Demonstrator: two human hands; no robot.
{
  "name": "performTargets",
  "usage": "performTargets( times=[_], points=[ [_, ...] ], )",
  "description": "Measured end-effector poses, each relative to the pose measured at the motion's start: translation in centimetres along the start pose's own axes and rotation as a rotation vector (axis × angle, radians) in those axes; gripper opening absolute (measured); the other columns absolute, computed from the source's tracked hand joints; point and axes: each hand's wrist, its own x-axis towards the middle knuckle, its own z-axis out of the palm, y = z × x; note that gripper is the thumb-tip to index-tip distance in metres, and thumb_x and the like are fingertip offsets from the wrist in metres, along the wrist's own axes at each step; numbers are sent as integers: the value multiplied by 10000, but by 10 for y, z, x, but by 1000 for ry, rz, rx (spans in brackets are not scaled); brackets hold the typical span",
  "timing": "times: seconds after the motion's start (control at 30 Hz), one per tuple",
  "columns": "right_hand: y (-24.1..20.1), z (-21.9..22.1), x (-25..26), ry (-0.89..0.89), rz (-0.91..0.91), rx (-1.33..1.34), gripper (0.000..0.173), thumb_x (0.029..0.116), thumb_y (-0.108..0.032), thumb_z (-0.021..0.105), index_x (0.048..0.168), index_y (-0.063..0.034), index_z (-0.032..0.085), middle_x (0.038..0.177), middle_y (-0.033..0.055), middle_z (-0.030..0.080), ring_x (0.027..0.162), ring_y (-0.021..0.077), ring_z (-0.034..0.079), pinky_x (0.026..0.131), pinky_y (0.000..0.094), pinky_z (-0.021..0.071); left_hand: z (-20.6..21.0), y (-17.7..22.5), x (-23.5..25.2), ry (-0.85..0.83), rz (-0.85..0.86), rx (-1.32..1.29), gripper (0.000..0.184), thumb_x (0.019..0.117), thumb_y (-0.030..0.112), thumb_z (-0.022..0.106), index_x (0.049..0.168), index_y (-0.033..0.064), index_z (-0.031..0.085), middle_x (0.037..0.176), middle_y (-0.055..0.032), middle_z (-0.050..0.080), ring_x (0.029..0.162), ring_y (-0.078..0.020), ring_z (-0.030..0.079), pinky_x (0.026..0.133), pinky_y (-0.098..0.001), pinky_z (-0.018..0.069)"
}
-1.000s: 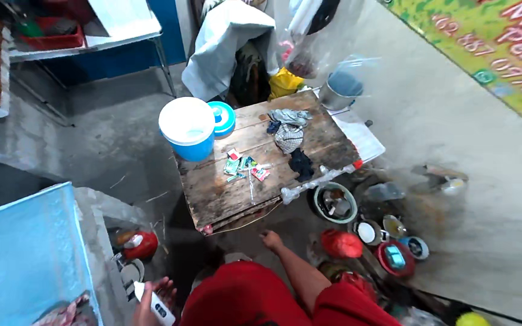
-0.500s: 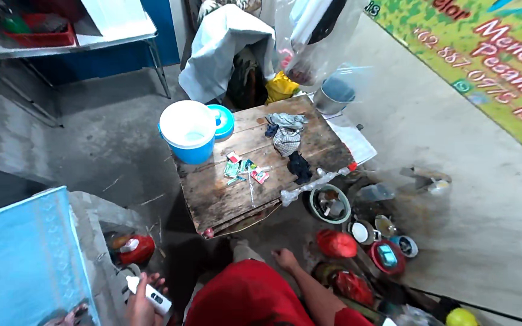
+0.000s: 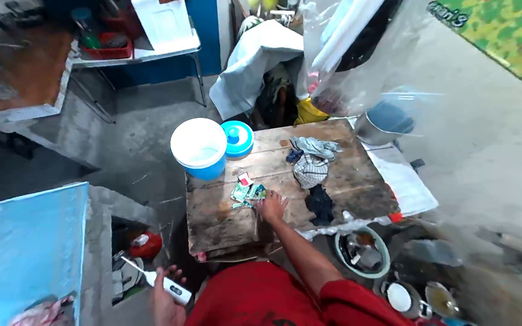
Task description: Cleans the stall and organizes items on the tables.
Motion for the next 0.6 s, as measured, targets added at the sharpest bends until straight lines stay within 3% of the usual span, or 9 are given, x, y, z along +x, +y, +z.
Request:
performTargets(
  times=[0.1, 0.17, 0.3, 0.37, 0.5, 0.6],
  points=[
    [14, -1, 17, -46, -62, -45, 696, 886, -516, 695, 1440, -112, 575, 1470, 221, 525, 1355, 457, 483, 1095, 715, 336, 27, -38, -21, -69, -21, 11, 345, 1121, 329, 387, 1203, 45, 565, 964, -76, 717, 729, -173, 710, 618, -340, 614],
    [23, -4, 25, -66, -85, -40, 659, 867, -491, 722, 1403, -127, 604, 1443, 223, 540, 1304, 458, 516, 1031, 687, 406, 38, -59, -34, -79, -56, 43, 365, 1115, 307, 424, 1285, 12, 555, 1024, -117, 717, 769, -203, 718, 647, -360, 618],
    [45, -13, 38, -149, -21, 103, 769, 805, -338, 813, 1477, -137, 496, 1421, 239, 542, 1148, 441, 632, 918, 670, 504, 53, -76, -59, 11, -98, -11, 349, 1108, 305, 444, 1258, 13, 562, 997, -121, 714, 778, -213, 715, 657, -372, 617],
    [52, -16, 45, -195, -17, 169, 757, 804, -254, 808, 1479, -151, 483, 1416, 224, 543, 1128, 418, 652, 883, 611, 563, 56, -77, -62, 51, -82, -31, 350, 1106, 311, 451, 1239, 10, 570, 983, -122, 715, 774, -211, 714, 642, -366, 611],
    [66, -19, 57, -278, -60, 336, 663, 802, -107, 782, 1423, -102, 548, 1342, 208, 611, 1176, 385, 639, 966, 574, 545, 61, -74, -69, 96, -53, -5, 350, 1102, 304, 470, 1276, 11, 551, 991, -123, 710, 794, -215, 717, 660, -369, 614],
    [72, -32, 64, -337, -78, 477, 589, 784, -78, 805, 1340, -67, 610, 1186, 169, 704, 1057, 332, 695, 929, 544, 566, 61, -72, -74, 85, -10, 20, 340, 1103, 290, 468, 1289, 13, 536, 989, -117, 712, 794, -211, 720, 661, -367, 620]
  ],
)
